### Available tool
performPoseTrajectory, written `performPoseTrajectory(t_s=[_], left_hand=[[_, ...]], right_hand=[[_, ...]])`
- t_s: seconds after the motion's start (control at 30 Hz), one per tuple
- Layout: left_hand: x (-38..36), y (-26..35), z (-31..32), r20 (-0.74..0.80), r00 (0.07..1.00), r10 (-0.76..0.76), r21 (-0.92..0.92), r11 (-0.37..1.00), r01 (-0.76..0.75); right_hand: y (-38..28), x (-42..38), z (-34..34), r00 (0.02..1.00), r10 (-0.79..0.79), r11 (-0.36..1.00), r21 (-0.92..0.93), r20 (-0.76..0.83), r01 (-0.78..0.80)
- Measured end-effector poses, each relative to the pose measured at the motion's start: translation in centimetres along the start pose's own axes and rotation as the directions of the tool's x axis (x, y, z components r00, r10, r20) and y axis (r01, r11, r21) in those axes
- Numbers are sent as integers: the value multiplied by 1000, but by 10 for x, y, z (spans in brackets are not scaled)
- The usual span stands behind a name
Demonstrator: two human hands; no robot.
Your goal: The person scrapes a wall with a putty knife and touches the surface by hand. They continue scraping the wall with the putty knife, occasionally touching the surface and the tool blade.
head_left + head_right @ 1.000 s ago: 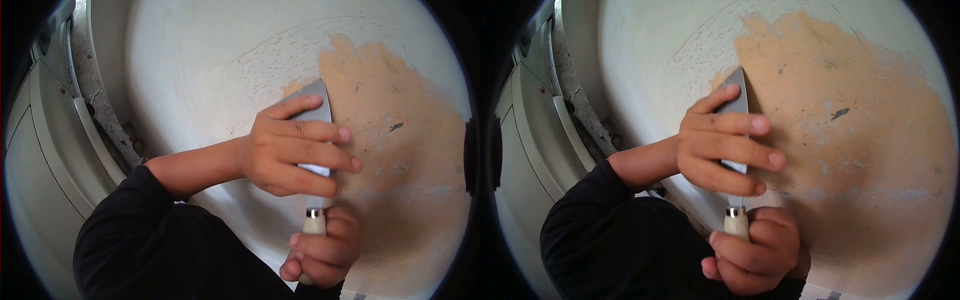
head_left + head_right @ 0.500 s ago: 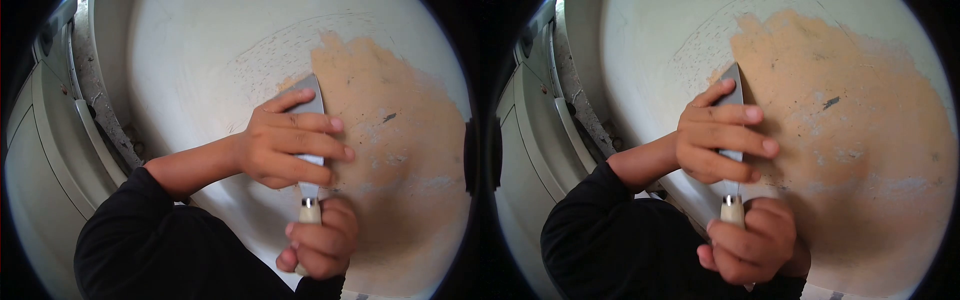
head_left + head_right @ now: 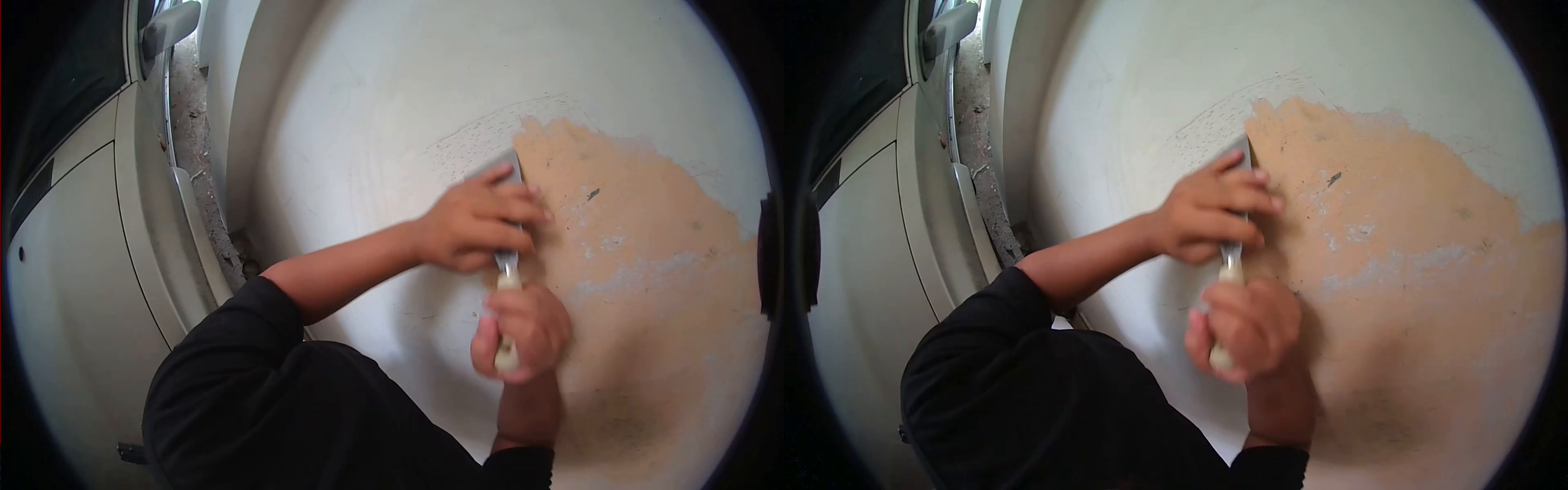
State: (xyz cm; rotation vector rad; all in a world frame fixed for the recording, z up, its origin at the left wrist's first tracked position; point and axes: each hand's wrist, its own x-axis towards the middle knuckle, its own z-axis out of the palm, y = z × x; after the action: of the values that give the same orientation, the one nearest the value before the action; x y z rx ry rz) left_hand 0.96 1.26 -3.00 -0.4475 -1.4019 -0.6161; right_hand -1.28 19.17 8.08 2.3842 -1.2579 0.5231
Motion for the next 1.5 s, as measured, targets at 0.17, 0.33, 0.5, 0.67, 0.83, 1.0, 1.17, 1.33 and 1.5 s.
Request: performPoseTrajectory(t_s=[0.17, 0.33, 0.5, 0.67, 0.83, 1.0, 1.17, 1.33, 1.5], left_hand=[[1, 9, -20, 170, 985, 16, -50, 999, -7], [-4, 5, -29, 204, 978, -33, 82, 996, 17], [-34, 38, -27, 338, 939, -58, 208, 978, -14], [-38, 74, -43, 647, 683, -339, 454, 891, 12], [-9, 60, -31, 676, 689, -262, 452, 886, -107], [-10, 2, -30, 445, 853, -274, 715, 682, -154], [-74, -13, -75, -394, 550, -736, 639, 211, 740], [-178, 29, -142, -320, 422, -848, 355, 306, 883], [-136, 80, -126, -392, 105, -914, 138, 55, 989]], right_hand=[[-15, -11, 29, 952, 118, 992, 82, -282, -98], [-14, -15, 51, 932, 198, 980, 93, -304, -177], [-51, -59, 51, 894, 296, 947, 226, -337, -229], [-70, -105, 45, 924, 314, 917, 323, -217, -236], [-80, -136, 24, 794, 426, 873, 427, -433, -235], [-94, -152, 8, 777, 468, 857, 430, -422, -283], [-109, -157, 17, 774, 466, 852, 453, -429, -262], [-130, -172, 25, 754, 507, 840, 437, -418, -322], [-148, -181, 19, 757, 534, 834, 378, -375, -401]])
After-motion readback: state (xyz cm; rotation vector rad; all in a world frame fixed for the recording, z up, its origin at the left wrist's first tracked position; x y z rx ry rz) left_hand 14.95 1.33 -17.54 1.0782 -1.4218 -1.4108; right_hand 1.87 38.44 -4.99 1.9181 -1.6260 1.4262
